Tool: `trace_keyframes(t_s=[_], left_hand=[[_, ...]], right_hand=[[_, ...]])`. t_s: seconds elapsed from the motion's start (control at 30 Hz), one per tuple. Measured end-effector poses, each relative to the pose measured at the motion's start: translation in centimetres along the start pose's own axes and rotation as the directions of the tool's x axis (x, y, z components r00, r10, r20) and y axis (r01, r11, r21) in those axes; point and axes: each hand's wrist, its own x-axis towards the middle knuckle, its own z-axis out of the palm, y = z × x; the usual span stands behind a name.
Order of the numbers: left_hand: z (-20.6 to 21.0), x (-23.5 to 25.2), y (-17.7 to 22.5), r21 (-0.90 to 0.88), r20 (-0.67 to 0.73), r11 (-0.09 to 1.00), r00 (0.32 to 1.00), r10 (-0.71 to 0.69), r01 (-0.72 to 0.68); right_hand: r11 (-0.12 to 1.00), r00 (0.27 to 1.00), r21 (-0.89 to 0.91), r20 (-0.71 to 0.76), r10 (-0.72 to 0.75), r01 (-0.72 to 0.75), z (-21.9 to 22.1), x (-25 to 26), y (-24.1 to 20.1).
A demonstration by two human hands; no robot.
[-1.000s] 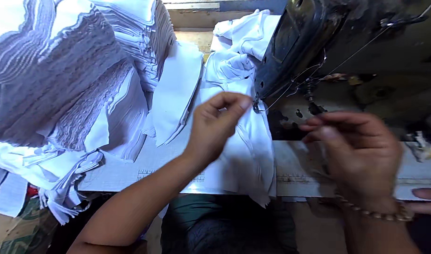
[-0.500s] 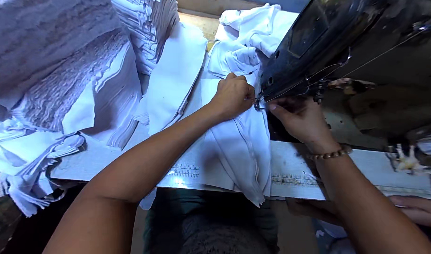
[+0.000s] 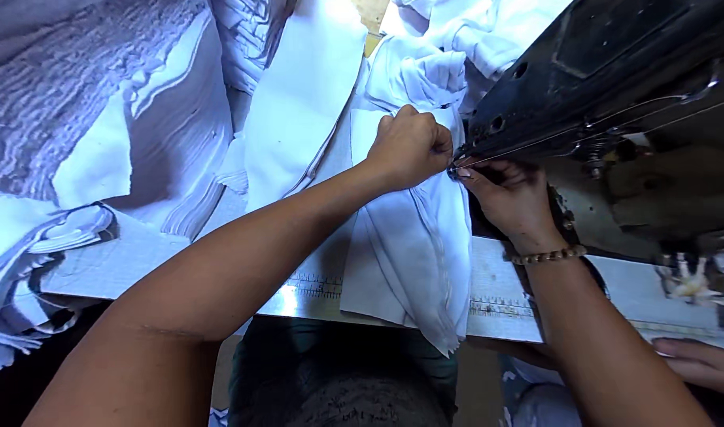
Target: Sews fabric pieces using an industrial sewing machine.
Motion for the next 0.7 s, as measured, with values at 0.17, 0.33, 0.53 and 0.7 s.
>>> trace_keyframes(t_s=[0.17, 0.33, 0.53, 0.7], left_hand=[[-0.22, -0.06, -0.13, -0.017, 0.002, 1.0, 1.0, -0.001, 0.001], [0.16, -0.01, -0.06, 0.018, -0.014, 1.0, 1.0, 0.004, -0.004], [0.23, -0.05, -0.05, 0.036, -0.006, 0.999, 1.0, 0.008, -0.008], [0.27, -0.07, -0.04, 0.043, -0.002, 0.999, 1.0, 0.009, -0.009]], right_hand=[[1.0, 1.0, 0.018, -0.006, 0.0, 0.0, 0.05, 0.02, 0.11], [0.999, 1.0, 0.036, -0.004, -0.006, 0.007, -0.01, 0.05, 0.18], [0.998, 1.0, 0.055, 0.001, -0.002, 0.002, -0.07, 0.07, 0.24], [0.999, 0.999, 0.03, 0.025, 0.023, -0.024, -0.37, -0.15, -0.02]])
